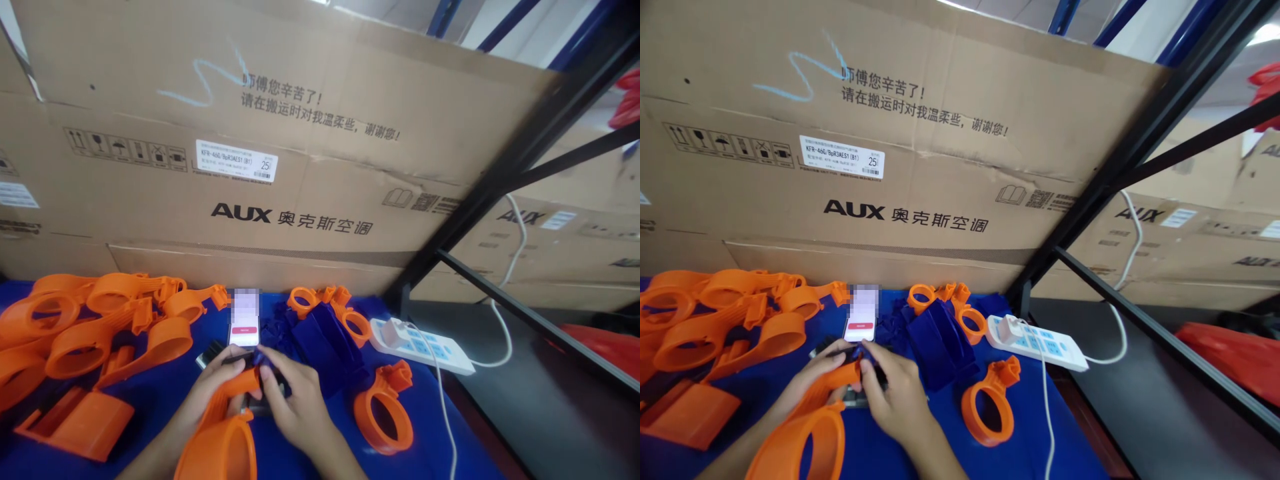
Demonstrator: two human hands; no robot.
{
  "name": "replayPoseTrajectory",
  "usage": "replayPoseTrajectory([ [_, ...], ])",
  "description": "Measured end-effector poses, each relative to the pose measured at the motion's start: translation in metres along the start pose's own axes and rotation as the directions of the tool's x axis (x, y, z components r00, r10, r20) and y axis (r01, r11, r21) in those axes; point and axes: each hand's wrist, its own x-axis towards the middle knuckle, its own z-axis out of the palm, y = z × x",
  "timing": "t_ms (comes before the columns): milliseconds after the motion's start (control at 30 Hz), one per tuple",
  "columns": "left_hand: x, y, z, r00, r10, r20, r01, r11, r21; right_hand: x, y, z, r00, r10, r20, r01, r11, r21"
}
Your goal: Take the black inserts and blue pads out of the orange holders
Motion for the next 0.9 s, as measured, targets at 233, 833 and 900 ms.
replayPoseTrajectory([
  [233, -0.004, 0.005, 0.003, 0.992, 0.096, -0.076, -0.089, 0.992, 0.091, 0.011, 0.028, -0.023, 0.910, 0.302, -0.283, -0.354, 0.922, -0.155],
  [833, -0.008, -0.010, -0.004, 0.993, 0.111, 0.044, -0.118, 0.868, 0.482, 0.008, 0.010, -0.014, 0.988, 0.131, 0.079, -0.138, 0.987, 0.084],
  [900, -0.008, -0.010, -0.004, 0.991, 0.126, 0.049, -0.134, 0.855, 0.501, 0.007, 0.006, -0.012, 0.988, 0.037, 0.151, -0.049, 0.996, 0.073],
])
